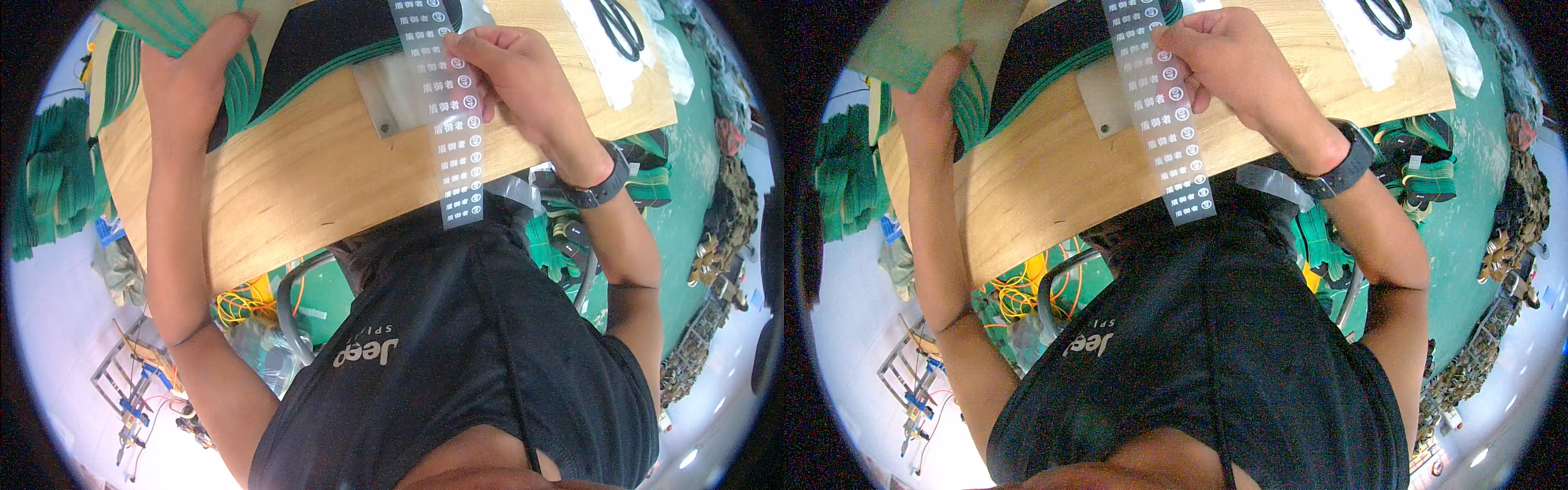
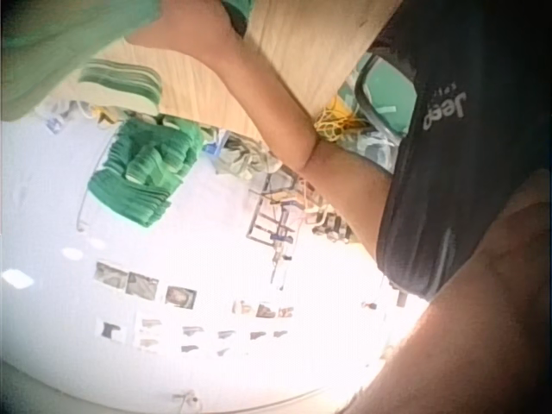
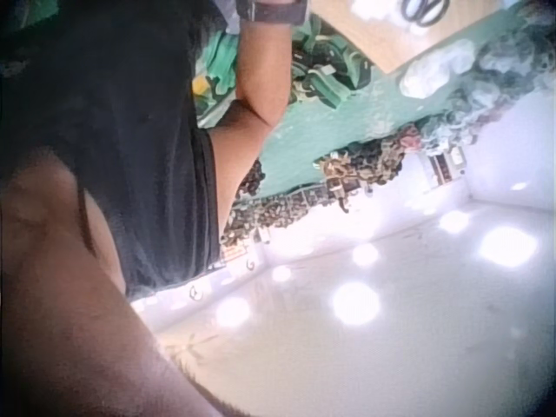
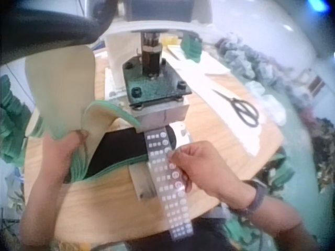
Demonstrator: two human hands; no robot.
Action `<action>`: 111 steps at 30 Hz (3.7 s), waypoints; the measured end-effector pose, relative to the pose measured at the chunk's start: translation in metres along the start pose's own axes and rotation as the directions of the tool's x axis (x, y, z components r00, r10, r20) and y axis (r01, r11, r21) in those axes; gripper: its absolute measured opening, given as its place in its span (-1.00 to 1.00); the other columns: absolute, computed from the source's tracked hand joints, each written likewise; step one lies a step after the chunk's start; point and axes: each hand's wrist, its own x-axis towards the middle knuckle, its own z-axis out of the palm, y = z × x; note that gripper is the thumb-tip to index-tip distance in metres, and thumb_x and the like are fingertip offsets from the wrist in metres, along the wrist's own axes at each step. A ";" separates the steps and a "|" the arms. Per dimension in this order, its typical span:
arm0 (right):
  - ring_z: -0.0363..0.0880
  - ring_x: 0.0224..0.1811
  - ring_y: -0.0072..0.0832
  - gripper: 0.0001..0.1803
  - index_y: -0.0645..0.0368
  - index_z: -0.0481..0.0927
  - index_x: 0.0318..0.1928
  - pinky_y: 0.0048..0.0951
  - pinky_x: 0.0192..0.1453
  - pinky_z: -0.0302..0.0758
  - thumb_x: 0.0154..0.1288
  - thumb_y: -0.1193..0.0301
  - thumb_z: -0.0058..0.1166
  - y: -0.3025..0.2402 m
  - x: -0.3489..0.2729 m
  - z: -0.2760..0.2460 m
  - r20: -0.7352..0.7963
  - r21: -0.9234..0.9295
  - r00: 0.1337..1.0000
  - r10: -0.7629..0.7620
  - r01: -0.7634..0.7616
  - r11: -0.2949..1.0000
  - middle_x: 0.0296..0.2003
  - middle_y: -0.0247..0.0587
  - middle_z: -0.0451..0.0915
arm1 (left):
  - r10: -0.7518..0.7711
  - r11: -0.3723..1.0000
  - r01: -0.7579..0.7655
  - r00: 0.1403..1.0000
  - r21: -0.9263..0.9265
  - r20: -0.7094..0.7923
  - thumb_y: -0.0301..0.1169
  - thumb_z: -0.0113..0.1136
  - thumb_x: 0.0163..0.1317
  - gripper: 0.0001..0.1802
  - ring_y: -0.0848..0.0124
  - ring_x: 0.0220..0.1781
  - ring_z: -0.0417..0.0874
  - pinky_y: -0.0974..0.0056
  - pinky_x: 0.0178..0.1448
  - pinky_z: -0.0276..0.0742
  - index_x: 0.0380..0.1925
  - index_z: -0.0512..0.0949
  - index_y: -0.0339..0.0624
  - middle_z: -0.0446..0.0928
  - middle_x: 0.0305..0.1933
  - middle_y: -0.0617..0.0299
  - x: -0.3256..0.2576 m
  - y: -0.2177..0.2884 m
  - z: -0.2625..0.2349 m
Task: The person peels a label from a transparent sheet and presses it onto a shoe insole, then uses scissors to cut the label sheet and trim the insole.
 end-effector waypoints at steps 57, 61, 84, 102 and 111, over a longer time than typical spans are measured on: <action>0.56 -0.69 -0.58 -0.65 0.24 0.63 -0.44 -0.59 -0.66 0.43 0.41 0.24 0.09 -0.011 0.001 -0.002 0.046 -0.121 0.999 0.010 -0.004 0.993 -0.61 -0.28 0.60 | -0.082 0.973 0.034 0.976 0.228 0.202 -0.38 0.38 0.07 -0.57 0.38 -0.10 0.62 0.28 0.07 0.50 -0.05 0.59 -0.31 0.65 -0.11 0.17 -0.009 0.019 0.007; 0.56 -0.69 -0.58 -0.62 0.25 0.62 -0.43 -0.59 -0.65 0.43 0.42 0.20 0.08 -0.007 -0.001 -0.001 0.030 -0.121 1.000 -0.004 0.008 0.993 -0.61 -0.28 0.58 | -0.177 0.896 0.016 0.929 0.444 0.324 -0.21 0.47 0.04 -0.47 0.34 -0.05 0.65 0.23 0.07 0.54 -0.01 0.60 -0.25 0.67 -0.09 0.09 -0.013 0.017 0.018; 0.57 -0.59 -0.58 -0.72 0.27 0.61 -0.36 -0.57 -0.56 0.50 0.40 0.31 0.06 0.001 -0.002 -0.010 0.032 0.096 0.996 -0.087 0.084 0.992 -0.54 -0.23 0.61 | -0.026 0.919 -0.064 0.975 0.390 0.221 -0.30 0.41 -0.01 -0.53 0.32 -0.15 0.67 0.22 0.01 0.55 -0.09 0.60 -0.29 0.67 -0.16 0.11 0.003 -0.002 -0.001; 0.45 -0.74 -0.72 -0.62 0.15 0.54 -0.52 -0.71 -0.72 0.32 0.40 0.19 0.15 0.002 0.008 -0.007 0.020 -0.119 1.000 0.020 -0.018 0.993 -0.68 -0.42 0.49 | 0.054 0.971 -0.070 0.996 0.230 0.075 -0.36 0.42 0.02 -0.55 0.34 -0.07 0.63 0.25 0.13 0.49 -0.07 0.60 -0.29 0.65 -0.09 0.17 0.001 -0.005 -0.008; 0.48 -0.75 -0.66 -0.61 0.21 0.54 -0.46 -0.69 -0.72 0.34 0.44 0.19 0.09 -0.010 -0.005 0.001 0.015 -0.006 0.995 0.099 -0.099 0.995 -0.70 -0.39 0.48 | -0.062 0.879 -0.086 0.955 0.469 0.291 -0.19 0.49 0.01 -0.42 0.27 0.00 0.68 0.20 0.12 0.53 0.03 0.57 -0.20 0.68 -0.06 0.08 -0.016 0.021 0.014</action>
